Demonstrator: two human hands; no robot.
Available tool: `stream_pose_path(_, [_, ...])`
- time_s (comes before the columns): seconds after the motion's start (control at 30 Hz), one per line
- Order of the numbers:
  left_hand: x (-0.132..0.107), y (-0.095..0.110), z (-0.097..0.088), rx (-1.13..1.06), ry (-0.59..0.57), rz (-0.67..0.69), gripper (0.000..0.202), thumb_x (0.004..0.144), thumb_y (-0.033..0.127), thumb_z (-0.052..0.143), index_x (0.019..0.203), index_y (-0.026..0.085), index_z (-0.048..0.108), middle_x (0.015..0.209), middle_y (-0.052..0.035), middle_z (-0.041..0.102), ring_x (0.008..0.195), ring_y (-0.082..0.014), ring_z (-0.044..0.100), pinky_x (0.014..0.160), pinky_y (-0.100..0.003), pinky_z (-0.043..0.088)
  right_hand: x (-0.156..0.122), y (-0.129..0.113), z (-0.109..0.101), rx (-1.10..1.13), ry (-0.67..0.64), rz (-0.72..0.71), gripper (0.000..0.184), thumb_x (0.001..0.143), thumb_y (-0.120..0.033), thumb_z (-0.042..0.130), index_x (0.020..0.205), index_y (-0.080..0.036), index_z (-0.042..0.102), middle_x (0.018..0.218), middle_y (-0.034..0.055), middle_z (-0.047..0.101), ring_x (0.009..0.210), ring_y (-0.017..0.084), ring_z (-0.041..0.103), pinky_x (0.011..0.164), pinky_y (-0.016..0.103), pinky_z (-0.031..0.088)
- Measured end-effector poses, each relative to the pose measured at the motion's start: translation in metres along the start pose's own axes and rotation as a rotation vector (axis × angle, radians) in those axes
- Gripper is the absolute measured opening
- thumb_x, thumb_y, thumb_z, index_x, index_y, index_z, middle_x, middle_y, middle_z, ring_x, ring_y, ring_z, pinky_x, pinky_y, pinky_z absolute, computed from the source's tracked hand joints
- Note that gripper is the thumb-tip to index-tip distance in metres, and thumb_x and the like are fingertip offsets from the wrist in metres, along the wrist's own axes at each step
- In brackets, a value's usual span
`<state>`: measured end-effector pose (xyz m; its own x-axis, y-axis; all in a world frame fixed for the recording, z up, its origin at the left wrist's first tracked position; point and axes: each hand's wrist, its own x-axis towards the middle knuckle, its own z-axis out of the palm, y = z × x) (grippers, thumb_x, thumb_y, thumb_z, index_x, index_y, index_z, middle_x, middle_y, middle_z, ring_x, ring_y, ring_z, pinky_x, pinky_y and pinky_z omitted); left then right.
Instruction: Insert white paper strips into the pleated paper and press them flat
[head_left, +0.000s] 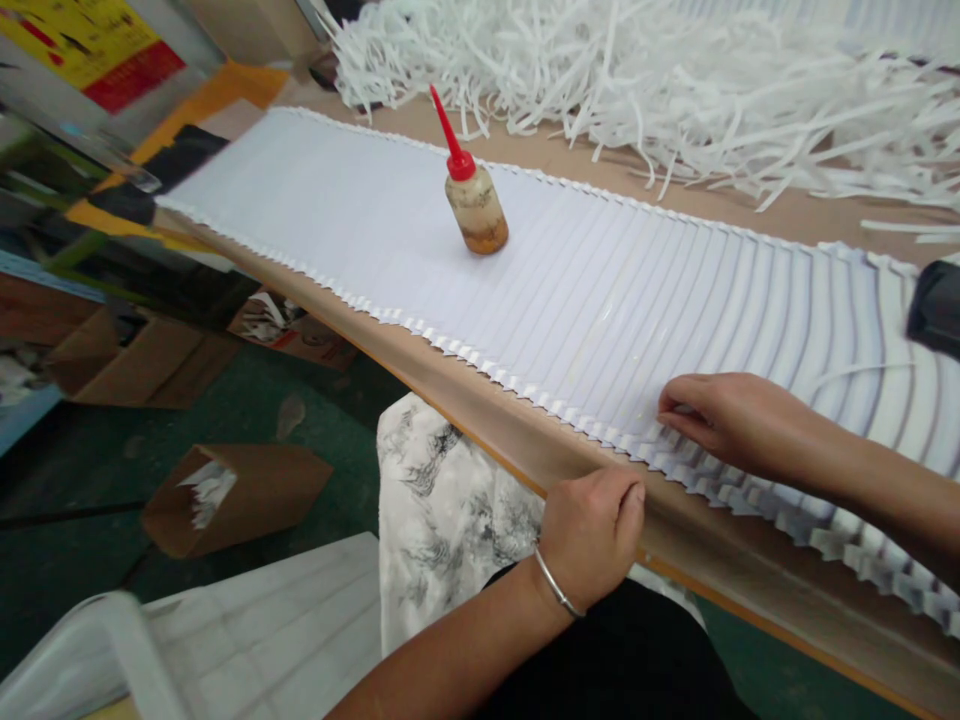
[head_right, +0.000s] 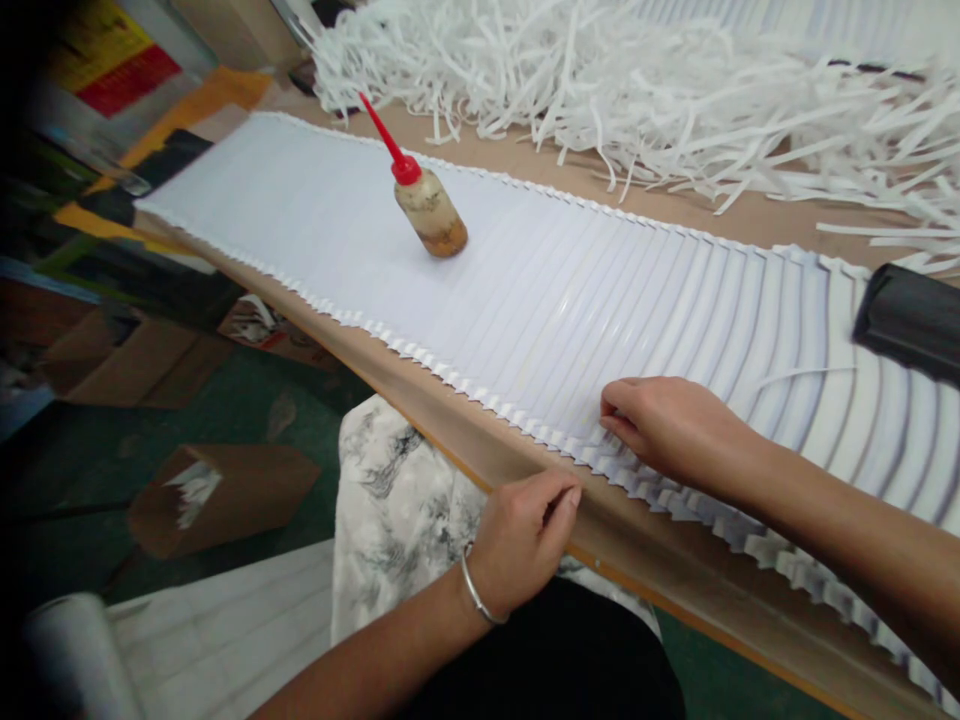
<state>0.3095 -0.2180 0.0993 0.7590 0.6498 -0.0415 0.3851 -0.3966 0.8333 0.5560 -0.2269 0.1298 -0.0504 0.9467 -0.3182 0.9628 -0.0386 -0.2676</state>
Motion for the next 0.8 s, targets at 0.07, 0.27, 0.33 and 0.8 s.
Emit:
stream_pose_path(0.07, [0.002, -0.001, -0.001, 0.097, 0.018, 0.089, 0.026, 0.106, 0.022, 0.046, 0.113, 0.017, 0.071, 0.102, -0.0061, 0.079, 0.090, -0.0201, 0.076, 0.084, -0.031, 0.058, 0.001, -0.001, -0.002, -0.022, -0.017, 0.012, 0.024, 0.097, -0.036, 0.051, 0.086, -0.023, 0.068, 0.081, 0.0040, 0.075, 0.068, 0.019, 0.065, 0.062, 0.030, 0.036])
stream_pose_path(0.27, [0.015, 0.001, -0.005, 0.535, -0.049, 0.228, 0.040, 0.105, 0.020, 0.049, 0.144, 0.017, 0.058, 0.092, -0.0035, 0.075, 0.076, -0.0234, 0.073, 0.064, -0.037, 0.060, 0.002, -0.002, -0.005, -0.030, -0.038, 0.031, 0.023, 0.097, -0.036, 0.051, 0.087, -0.023, 0.068, 0.082, 0.0040, 0.075, 0.069, 0.019, 0.065, 0.063, 0.030, 0.036])
stream_pose_path(0.33, [0.019, 0.003, -0.005, 0.631, -0.064, 0.243, 0.044, 0.104, 0.021, 0.052, 0.148, 0.017, 0.055, 0.088, -0.0022, 0.073, 0.073, -0.0234, 0.073, 0.058, -0.036, 0.058, 0.003, -0.002, -0.005, -0.030, -0.038, 0.031, 0.023, 0.098, -0.036, 0.051, 0.089, -0.024, 0.068, 0.082, 0.0040, 0.075, 0.070, 0.020, 0.066, 0.063, 0.030, 0.037])
stream_pose_path(0.8, [0.025, 0.008, 0.000, 0.736, -0.110, 0.209, 0.055, 0.097, 0.020, 0.065, 0.150, 0.013, 0.054, 0.082, -0.0011, 0.071, 0.068, -0.0214, 0.073, 0.052, -0.032, 0.054, 0.008, 0.031, -0.034, 0.020, -0.039, 0.021, 0.019, 0.094, -0.040, 0.059, 0.087, -0.025, 0.069, 0.081, 0.0055, 0.076, 0.069, 0.022, 0.067, 0.063, 0.033, 0.041])
